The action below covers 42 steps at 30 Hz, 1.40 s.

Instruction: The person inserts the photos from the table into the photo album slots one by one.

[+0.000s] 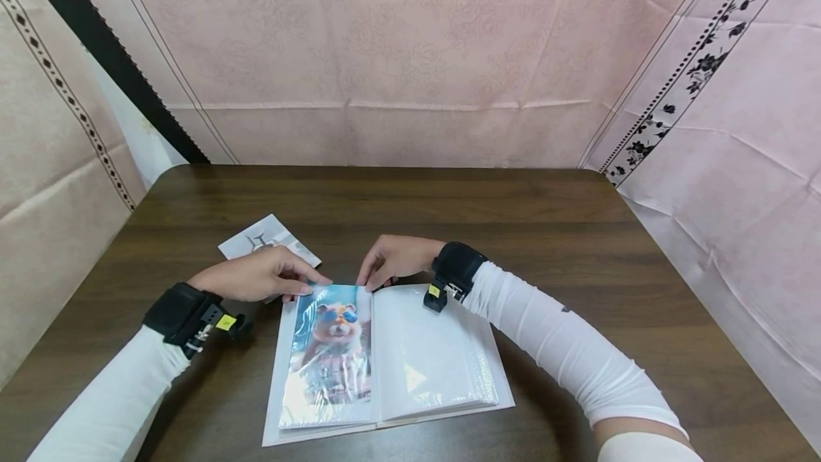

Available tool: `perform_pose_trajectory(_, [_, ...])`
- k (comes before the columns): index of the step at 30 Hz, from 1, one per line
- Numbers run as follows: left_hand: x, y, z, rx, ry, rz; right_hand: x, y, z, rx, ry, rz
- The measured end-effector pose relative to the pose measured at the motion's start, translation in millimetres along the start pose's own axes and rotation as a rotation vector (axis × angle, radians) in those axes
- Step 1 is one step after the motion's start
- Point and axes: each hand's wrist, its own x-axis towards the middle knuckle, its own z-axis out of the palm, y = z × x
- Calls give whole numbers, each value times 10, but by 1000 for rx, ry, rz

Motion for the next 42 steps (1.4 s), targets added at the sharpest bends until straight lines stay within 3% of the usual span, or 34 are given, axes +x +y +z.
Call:
perform_pose_trajectory(14, [6,20,-1,1,-5,-72,-18,-21,-20,-87,-66,-16])
perform_pose_trajectory(26, [18,56,14,24,-23,-77,-15,25,-24,-121,-106,-64])
perform_pose_trajectory(42, [12,-12,30,60,-5,-110,-97,63,-21,-117,-107,-77])
